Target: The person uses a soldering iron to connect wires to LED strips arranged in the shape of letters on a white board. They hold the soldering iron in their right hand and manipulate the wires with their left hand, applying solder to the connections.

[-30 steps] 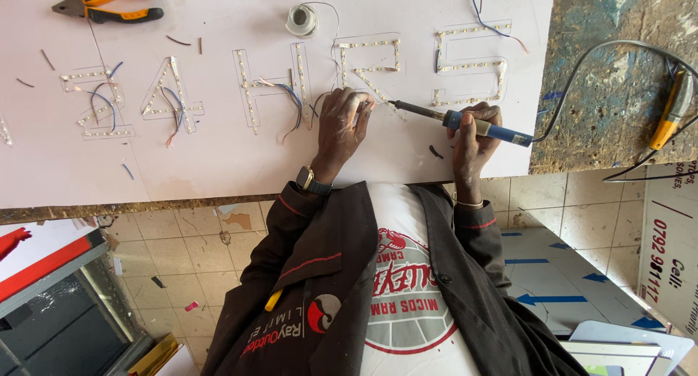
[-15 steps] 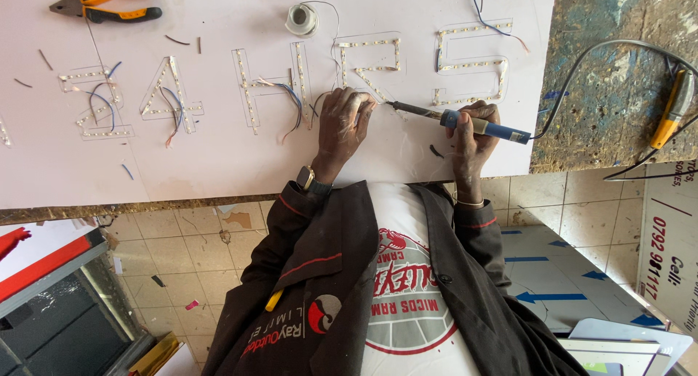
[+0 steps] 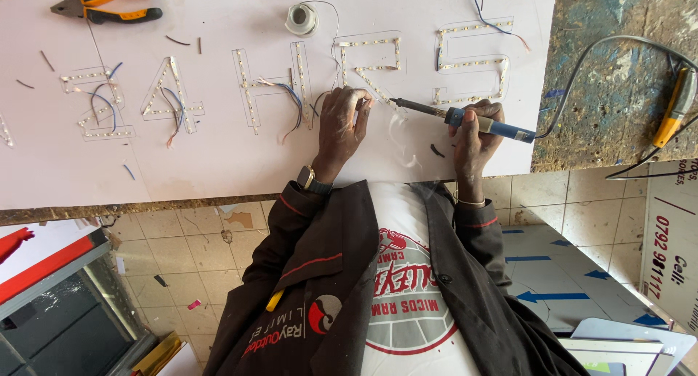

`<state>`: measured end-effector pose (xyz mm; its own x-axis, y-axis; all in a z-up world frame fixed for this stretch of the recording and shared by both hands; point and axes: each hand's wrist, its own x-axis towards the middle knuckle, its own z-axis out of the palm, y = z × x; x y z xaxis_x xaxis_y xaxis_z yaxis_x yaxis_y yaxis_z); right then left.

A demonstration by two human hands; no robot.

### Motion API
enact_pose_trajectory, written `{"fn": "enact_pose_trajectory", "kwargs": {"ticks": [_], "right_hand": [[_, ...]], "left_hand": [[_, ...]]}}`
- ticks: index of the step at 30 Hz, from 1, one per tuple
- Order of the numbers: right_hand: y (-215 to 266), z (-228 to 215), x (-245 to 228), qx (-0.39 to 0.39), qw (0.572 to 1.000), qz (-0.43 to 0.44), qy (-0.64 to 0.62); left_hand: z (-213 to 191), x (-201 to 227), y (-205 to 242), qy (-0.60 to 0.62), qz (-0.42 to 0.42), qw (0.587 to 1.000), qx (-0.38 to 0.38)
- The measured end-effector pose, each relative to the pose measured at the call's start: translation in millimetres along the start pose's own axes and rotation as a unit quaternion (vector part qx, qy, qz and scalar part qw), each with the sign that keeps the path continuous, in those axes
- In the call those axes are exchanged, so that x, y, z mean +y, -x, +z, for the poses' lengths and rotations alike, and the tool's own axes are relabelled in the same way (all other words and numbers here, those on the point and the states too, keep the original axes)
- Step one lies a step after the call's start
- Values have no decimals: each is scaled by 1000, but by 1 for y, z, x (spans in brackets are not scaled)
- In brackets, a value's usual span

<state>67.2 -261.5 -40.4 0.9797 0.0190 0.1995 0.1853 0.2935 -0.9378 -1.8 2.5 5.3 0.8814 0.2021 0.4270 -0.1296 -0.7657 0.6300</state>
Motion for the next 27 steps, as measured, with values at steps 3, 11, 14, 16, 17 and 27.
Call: {"fn": "enact_pose_trajectory", "kwargs": {"ticks": [3, 11, 14, 16, 17, 27], "right_hand": [[0, -4, 6, -4, 1000, -1, 18], [-1, -2, 2, -5, 1000, 3, 29], [-1, -2, 1, -5, 1000, 1, 23], [0, -3, 3, -8, 1000, -3, 21], [-1, -3, 4, -12, 1000, -3, 24], [-3, 3, -6, -8, 1000, 9, 28]], "left_hand": [[3, -4, 3, -9, 6, 1000, 2], [2, -4, 1, 5, 8, 1000, -1], [5, -8, 3, 7, 8, 1000, 0], [5, -8, 3, 4, 10, 1000, 1], [5, -7, 3, 3, 12, 1000, 3], [1, -3, 2, 14, -1, 1000, -4]]}}
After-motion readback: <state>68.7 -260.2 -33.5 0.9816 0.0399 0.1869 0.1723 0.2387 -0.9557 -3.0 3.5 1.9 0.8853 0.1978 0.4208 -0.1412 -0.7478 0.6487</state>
